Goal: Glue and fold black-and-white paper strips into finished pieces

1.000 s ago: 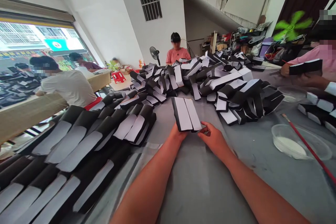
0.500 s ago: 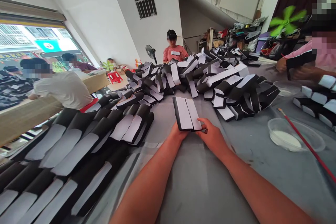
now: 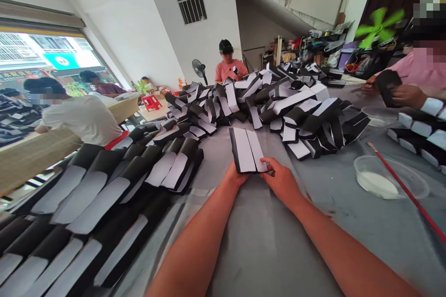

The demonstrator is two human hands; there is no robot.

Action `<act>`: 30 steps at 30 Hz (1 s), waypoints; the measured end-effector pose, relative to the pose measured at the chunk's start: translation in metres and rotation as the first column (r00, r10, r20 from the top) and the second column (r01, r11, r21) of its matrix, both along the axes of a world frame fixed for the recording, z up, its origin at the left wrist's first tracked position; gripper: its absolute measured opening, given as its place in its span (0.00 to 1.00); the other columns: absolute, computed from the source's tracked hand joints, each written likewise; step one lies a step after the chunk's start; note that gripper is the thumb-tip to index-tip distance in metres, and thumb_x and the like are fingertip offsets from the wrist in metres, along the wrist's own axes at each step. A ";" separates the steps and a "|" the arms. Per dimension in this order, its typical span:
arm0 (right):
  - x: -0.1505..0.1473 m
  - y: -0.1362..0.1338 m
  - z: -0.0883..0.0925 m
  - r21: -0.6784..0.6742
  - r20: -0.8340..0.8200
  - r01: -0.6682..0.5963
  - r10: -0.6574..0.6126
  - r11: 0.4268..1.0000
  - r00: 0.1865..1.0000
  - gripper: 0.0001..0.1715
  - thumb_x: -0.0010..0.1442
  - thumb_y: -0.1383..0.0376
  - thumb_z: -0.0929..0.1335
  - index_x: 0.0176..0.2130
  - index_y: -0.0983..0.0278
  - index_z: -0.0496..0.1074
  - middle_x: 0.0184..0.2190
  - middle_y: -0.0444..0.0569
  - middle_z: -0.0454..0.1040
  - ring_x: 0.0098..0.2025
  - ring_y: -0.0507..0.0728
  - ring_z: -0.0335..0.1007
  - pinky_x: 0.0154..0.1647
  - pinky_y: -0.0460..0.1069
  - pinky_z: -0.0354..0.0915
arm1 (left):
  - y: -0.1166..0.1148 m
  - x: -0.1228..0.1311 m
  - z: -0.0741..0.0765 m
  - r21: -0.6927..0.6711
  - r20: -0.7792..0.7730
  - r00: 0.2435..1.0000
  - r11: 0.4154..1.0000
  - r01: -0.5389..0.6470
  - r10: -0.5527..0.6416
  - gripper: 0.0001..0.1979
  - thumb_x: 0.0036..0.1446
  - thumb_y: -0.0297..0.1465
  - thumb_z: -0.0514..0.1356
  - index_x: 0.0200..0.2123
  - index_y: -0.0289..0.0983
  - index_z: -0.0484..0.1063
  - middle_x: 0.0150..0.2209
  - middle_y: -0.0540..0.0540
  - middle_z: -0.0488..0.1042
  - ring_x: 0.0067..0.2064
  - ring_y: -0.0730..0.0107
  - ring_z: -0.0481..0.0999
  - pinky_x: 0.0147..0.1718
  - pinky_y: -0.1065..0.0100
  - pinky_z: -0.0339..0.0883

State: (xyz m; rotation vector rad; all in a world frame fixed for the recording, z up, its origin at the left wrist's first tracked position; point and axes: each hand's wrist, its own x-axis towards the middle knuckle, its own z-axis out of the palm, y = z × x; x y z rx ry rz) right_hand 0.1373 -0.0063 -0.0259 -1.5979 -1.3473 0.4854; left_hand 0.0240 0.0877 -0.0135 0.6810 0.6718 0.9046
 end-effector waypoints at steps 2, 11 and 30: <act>0.000 0.001 -0.001 0.006 0.002 0.000 0.000 1.000 1.000 0.24 0.49 0.65 0.66 0.48 0.59 0.72 0.31 0.43 0.74 0.22 0.50 0.63 0.30 0.48 0.60 | 0.000 0.000 0.000 0.005 0.004 1.000 1.000 0.010 -0.010 0.10 0.58 0.27 0.54 0.34 0.34 0.75 0.26 0.46 0.76 0.30 0.62 0.76 0.38 0.59 0.72; -0.001 -0.001 0.002 0.023 0.066 0.024 -0.025 0.999 0.997 0.22 0.50 0.64 0.65 0.47 0.59 0.73 0.32 0.44 0.76 0.25 0.52 0.66 0.32 0.48 0.61 | -0.003 0.002 0.002 0.030 0.039 0.999 1.000 0.007 -0.008 0.07 0.55 0.26 0.56 0.29 0.34 0.74 0.24 0.47 0.75 0.29 0.65 0.74 0.34 0.63 0.71; -0.003 -0.002 0.003 -0.046 0.086 0.023 -0.019 0.999 0.996 0.23 0.52 0.64 0.66 0.49 0.59 0.70 0.30 0.44 0.76 0.25 0.52 0.67 0.29 0.47 0.58 | -0.008 0.004 0.006 0.010 -0.007 1.000 1.000 -0.013 0.013 0.11 0.56 0.26 0.55 0.22 0.34 0.70 0.21 0.48 0.71 0.24 0.70 0.69 0.29 0.66 0.68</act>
